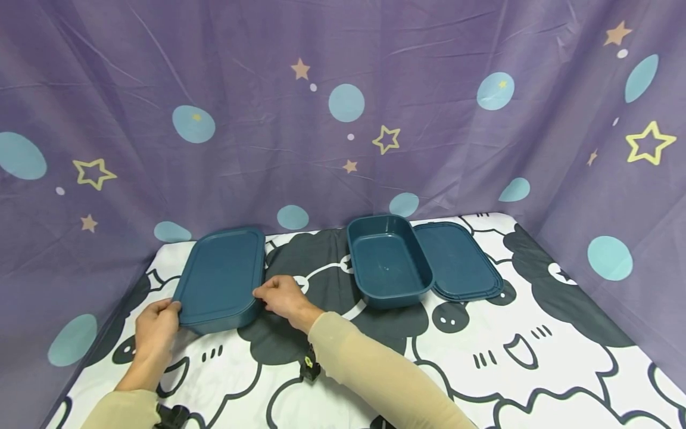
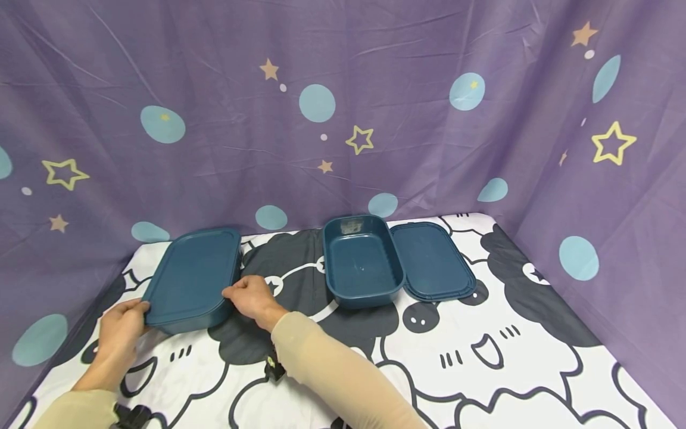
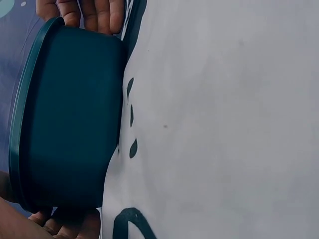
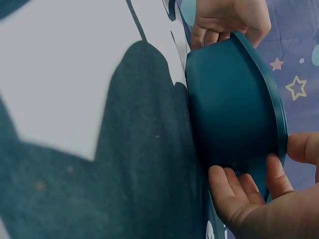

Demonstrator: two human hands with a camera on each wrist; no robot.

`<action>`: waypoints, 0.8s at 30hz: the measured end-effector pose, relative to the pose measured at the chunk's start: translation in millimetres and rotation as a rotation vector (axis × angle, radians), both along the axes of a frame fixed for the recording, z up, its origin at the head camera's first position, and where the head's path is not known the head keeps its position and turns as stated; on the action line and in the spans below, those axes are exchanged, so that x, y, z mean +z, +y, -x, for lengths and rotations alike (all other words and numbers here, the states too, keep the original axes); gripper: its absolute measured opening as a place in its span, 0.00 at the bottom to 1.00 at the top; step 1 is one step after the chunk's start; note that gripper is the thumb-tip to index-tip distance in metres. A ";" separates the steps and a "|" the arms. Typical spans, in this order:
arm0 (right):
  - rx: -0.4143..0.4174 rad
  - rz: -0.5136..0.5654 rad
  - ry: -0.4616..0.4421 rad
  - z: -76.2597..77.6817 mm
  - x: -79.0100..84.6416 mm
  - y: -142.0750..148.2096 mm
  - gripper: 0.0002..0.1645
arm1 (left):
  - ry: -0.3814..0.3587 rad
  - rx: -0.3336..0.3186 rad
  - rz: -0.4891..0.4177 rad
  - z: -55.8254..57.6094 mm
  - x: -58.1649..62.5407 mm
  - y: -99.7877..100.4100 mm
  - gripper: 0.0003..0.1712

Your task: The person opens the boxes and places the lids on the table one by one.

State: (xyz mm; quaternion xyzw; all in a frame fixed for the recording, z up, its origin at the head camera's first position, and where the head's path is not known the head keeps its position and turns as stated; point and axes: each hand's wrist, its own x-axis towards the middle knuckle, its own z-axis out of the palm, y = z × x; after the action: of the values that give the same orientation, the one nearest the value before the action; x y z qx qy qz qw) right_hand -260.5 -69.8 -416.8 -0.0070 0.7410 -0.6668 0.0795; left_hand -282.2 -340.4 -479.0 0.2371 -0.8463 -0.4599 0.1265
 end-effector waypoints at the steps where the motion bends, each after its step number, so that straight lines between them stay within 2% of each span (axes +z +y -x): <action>1: 0.001 0.005 -0.001 0.0 -0.3 0.1 0.08 | 0.000 0.000 -0.001 -0.2 0.3 0.3 0.32; 24: 0.008 0.045 -0.019 -1.6 -1.4 9.5 0.07 | 0.022 -0.009 -0.029 3.8 -3.8 11.8 0.32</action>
State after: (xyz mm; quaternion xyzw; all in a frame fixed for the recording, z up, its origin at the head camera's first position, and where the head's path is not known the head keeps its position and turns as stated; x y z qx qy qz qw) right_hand -258.9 -60.3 -418.2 -0.0051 0.7251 -0.6829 0.0891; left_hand -286.0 -328.6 -482.8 0.2299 -0.8391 -0.4755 0.1301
